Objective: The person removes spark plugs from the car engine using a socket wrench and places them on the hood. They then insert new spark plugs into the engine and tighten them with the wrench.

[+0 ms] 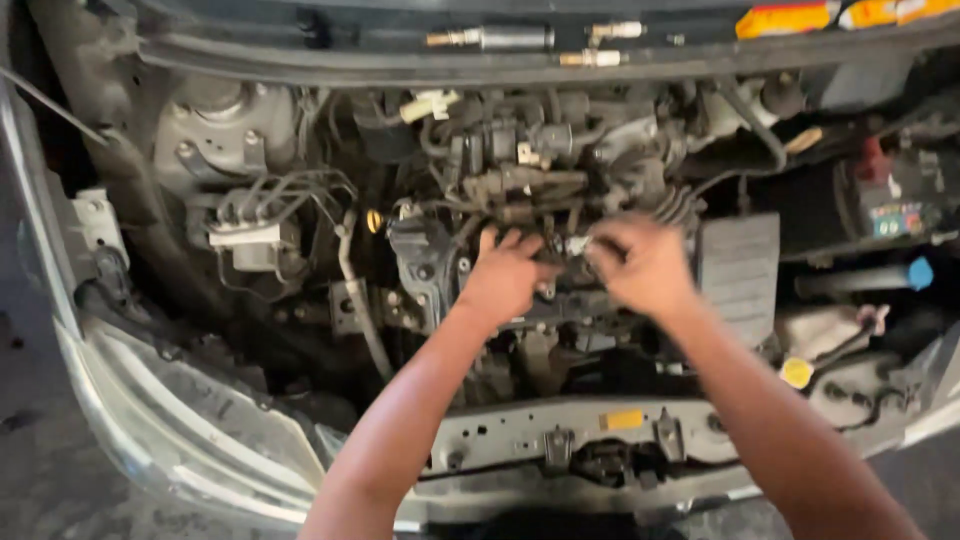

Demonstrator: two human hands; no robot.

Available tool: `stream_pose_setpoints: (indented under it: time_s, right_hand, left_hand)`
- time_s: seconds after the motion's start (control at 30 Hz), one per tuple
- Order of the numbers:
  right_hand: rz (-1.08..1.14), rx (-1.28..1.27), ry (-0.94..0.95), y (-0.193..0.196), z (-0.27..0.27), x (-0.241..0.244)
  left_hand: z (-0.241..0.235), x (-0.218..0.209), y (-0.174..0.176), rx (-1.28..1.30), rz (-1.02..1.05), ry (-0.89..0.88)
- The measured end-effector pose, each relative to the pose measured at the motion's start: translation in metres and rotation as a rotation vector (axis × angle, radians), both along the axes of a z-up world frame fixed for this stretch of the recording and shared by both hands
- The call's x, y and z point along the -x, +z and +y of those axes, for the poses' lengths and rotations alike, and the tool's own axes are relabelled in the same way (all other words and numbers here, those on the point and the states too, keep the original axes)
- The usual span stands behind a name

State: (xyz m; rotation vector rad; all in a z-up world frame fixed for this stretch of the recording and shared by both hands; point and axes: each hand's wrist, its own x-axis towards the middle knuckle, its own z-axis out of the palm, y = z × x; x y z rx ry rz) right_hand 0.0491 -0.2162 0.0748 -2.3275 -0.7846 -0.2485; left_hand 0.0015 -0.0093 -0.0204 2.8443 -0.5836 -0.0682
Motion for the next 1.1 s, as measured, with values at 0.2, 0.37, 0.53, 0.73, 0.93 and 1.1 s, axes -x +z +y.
stream_pose_setpoints:
  time_s: [0.2, 0.37, 0.53, 0.73, 0.93, 1.1]
  right_hand:
    - [-0.017, 0.110, 0.120, -0.084, -0.005, 0.044]
    - [-0.171, 0.190, 0.204, -0.138, -0.018, 0.038]
    - [-0.369, 0.293, 0.368, -0.119, -0.003, 0.048]
    - [-0.034, 0.161, 0.277, -0.125, -0.008, 0.038]
    - [-0.121, 0.147, 0.222, -0.141, 0.000, 0.042]
    - [-0.397, 0.204, 0.155, -0.151, -0.002, 0.044]
  left_hand:
    - [-0.003, -0.004, -0.033, 0.023, -0.097, 0.018]
    - [-0.003, -0.002, -0.031, 0.061, -0.158, 0.006]
    - [-0.003, 0.001, -0.025, 0.039, -0.160, 0.036]
    - [-0.003, -0.001, -0.012, 0.027, -0.104, 0.057]
    - [-0.007, 0.000, -0.011, 0.037, -0.008, 0.090]
    - [-0.007, -0.008, -0.009, 0.000, 0.039, 0.088]
